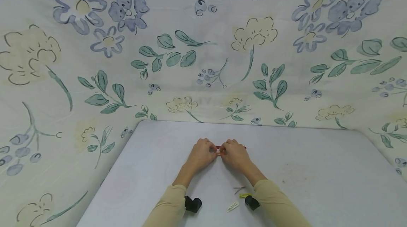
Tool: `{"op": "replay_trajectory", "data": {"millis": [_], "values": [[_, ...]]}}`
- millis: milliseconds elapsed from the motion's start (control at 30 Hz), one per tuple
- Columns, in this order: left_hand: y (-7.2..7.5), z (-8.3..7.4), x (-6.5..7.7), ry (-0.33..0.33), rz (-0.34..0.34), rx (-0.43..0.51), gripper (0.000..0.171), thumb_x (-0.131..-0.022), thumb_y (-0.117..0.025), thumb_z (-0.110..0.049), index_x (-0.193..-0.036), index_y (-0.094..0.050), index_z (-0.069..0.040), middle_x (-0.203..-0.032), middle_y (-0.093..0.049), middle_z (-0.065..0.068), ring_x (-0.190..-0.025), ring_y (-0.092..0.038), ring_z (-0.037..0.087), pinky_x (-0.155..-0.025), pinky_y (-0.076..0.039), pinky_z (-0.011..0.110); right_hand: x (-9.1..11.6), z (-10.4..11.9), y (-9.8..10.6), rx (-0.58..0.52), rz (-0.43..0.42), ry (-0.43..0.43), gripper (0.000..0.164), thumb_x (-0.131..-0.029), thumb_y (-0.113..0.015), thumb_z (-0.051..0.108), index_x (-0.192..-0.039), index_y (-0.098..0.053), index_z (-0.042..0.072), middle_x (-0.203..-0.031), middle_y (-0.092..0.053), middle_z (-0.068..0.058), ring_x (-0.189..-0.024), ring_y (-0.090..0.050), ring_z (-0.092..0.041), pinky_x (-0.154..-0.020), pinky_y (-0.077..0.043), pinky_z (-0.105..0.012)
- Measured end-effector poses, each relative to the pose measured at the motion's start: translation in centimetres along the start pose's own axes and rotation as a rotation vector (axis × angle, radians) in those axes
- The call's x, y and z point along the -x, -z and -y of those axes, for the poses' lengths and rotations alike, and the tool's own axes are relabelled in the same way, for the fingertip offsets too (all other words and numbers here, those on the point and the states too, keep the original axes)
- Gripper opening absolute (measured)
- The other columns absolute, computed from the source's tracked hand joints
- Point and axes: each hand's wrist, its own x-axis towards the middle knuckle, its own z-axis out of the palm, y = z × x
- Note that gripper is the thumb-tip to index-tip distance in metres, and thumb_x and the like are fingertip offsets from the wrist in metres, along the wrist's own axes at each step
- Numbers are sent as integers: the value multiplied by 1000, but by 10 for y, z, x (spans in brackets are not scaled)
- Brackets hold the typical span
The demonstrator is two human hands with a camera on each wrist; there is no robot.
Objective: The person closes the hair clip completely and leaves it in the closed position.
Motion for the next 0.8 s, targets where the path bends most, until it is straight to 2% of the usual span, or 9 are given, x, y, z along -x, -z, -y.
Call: {"op": "replay_trajectory", "data": {"millis": [567,800], "values": [[-1,-2,2,50,4,52,16,-82,-76,-12,-97,-73,-8,-105,-66,9,-104,-57,29,-92,-46,50,3,0,3,-17,-8,2,11,-86,-75,16,-95,-71,12,-92,-63,-1,-90,-57,-21,-80,-50,-43],[-1,-1,2,63,-2,104,19,-82,-75,-10,-101,-72,-8,-106,-67,7,-105,-57,28,-93,-46,47,3,0,3,-30,-3,-4,12,-86,-75,16,-96,-71,11,-96,-65,-3,-95,-58,-23,-83,-51,-45]]}}
